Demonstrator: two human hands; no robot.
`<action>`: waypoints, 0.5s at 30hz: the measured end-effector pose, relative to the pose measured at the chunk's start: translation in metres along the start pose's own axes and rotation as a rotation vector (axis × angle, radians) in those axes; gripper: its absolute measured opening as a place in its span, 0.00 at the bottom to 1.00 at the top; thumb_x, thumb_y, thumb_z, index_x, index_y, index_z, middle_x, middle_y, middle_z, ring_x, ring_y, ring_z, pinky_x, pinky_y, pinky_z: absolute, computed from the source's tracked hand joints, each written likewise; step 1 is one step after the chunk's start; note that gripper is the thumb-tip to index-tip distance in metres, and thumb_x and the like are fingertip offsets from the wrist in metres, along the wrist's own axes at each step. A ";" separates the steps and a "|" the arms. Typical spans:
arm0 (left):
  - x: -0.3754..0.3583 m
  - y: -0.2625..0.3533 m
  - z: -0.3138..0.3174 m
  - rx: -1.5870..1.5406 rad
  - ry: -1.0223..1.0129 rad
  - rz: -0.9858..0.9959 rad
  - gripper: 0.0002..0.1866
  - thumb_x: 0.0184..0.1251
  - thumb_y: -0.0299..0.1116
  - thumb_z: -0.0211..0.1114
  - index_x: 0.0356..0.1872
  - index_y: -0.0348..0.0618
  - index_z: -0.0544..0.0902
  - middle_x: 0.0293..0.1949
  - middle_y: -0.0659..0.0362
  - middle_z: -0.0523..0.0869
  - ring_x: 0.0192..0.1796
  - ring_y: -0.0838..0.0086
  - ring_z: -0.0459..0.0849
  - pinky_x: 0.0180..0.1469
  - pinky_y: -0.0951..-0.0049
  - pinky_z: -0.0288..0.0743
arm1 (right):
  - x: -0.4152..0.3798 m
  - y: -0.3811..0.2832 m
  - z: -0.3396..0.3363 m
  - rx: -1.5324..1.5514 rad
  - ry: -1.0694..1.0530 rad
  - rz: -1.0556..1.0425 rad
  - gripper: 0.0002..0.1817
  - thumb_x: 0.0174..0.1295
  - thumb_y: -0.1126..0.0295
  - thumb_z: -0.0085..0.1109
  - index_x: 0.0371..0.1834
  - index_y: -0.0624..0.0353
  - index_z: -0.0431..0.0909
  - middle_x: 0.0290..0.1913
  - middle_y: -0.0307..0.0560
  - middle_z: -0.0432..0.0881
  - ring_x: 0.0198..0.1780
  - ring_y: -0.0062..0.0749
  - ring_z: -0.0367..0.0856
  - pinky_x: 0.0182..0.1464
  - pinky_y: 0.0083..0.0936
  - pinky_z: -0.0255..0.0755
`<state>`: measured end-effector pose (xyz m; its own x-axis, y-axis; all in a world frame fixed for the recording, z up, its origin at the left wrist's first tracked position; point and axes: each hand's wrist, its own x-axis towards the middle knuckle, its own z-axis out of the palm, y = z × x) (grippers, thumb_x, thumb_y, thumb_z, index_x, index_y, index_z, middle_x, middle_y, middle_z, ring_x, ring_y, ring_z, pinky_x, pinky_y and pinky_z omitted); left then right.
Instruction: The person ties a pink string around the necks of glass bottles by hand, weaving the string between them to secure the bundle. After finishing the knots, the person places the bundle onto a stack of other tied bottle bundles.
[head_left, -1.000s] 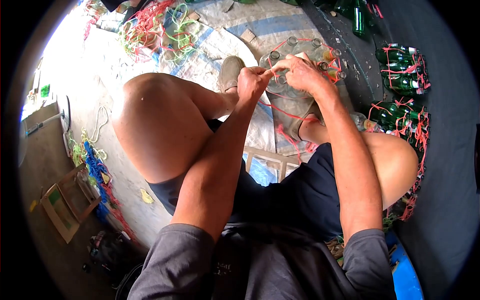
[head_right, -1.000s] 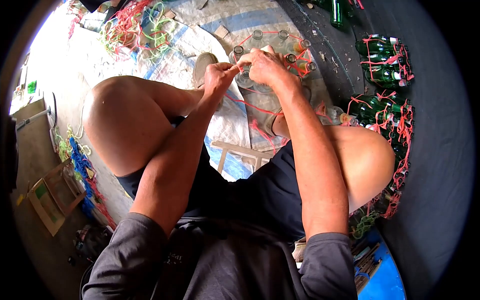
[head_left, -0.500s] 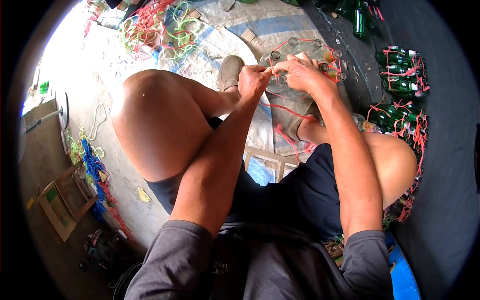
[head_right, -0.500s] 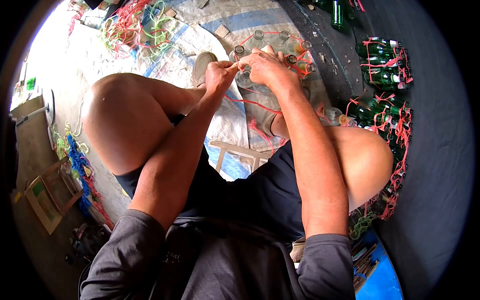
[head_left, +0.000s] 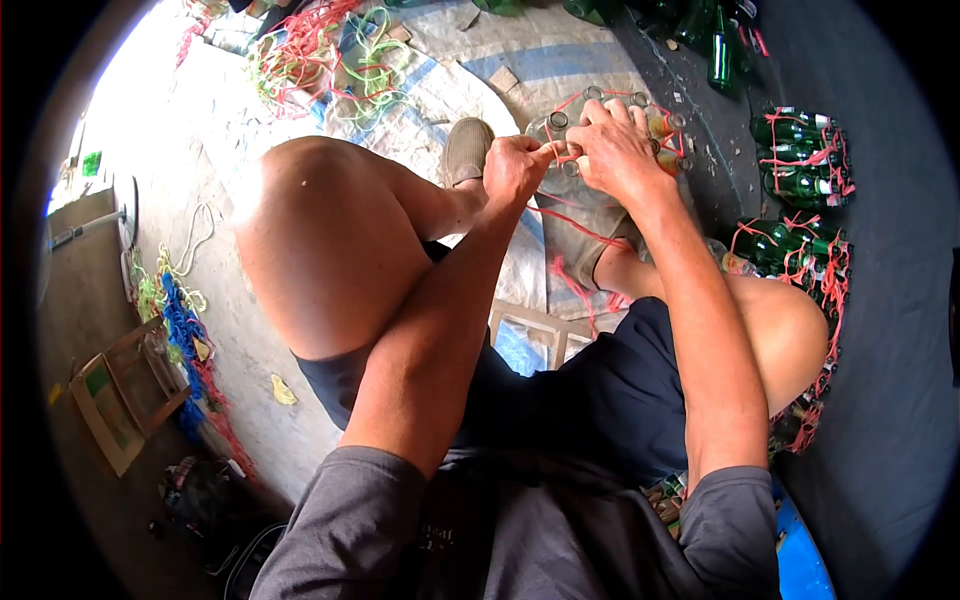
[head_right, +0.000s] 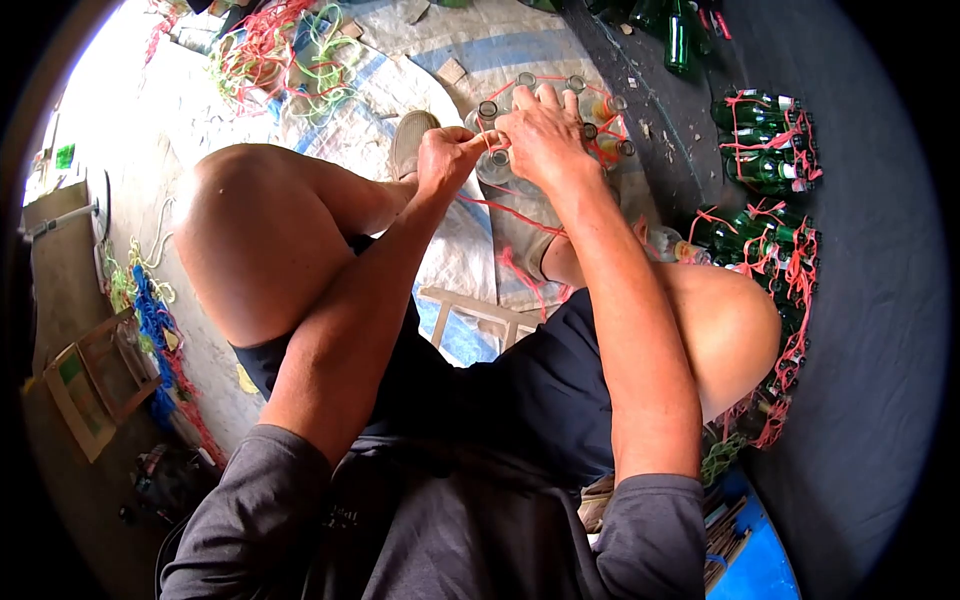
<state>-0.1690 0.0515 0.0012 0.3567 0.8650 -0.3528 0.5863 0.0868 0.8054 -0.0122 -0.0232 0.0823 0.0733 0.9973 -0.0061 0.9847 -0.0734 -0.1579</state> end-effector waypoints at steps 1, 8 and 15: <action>0.000 0.001 0.001 -0.005 0.000 0.002 0.27 0.56 0.58 0.82 0.31 0.39 0.93 0.22 0.51 0.88 0.28 0.63 0.88 0.36 0.60 0.81 | 0.000 0.001 0.000 0.005 0.012 0.002 0.05 0.50 0.71 0.71 0.29 0.45 0.86 0.48 0.36 0.78 0.58 0.41 0.74 0.62 0.45 0.64; 0.000 -0.003 0.002 -0.072 -0.021 0.030 0.26 0.59 0.52 0.83 0.31 0.33 0.92 0.20 0.58 0.85 0.25 0.76 0.79 0.30 0.67 0.73 | 0.002 0.003 -0.015 -0.032 0.018 -0.011 0.01 0.49 0.68 0.70 0.25 0.49 0.89 0.49 0.37 0.80 0.59 0.41 0.74 0.64 0.45 0.64; 0.003 -0.004 0.000 -0.105 -0.059 0.043 0.22 0.62 0.51 0.79 0.37 0.38 0.93 0.26 0.49 0.90 0.31 0.62 0.90 0.38 0.60 0.81 | -0.003 0.010 -0.025 -0.066 -0.022 0.064 0.04 0.52 0.66 0.68 0.27 0.51 0.91 0.51 0.39 0.82 0.60 0.42 0.76 0.65 0.44 0.66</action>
<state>-0.1704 0.0541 -0.0032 0.4242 0.8386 -0.3417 0.4915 0.1037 0.8647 0.0012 -0.0267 0.1058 0.1339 0.9903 -0.0363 0.9864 -0.1367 -0.0911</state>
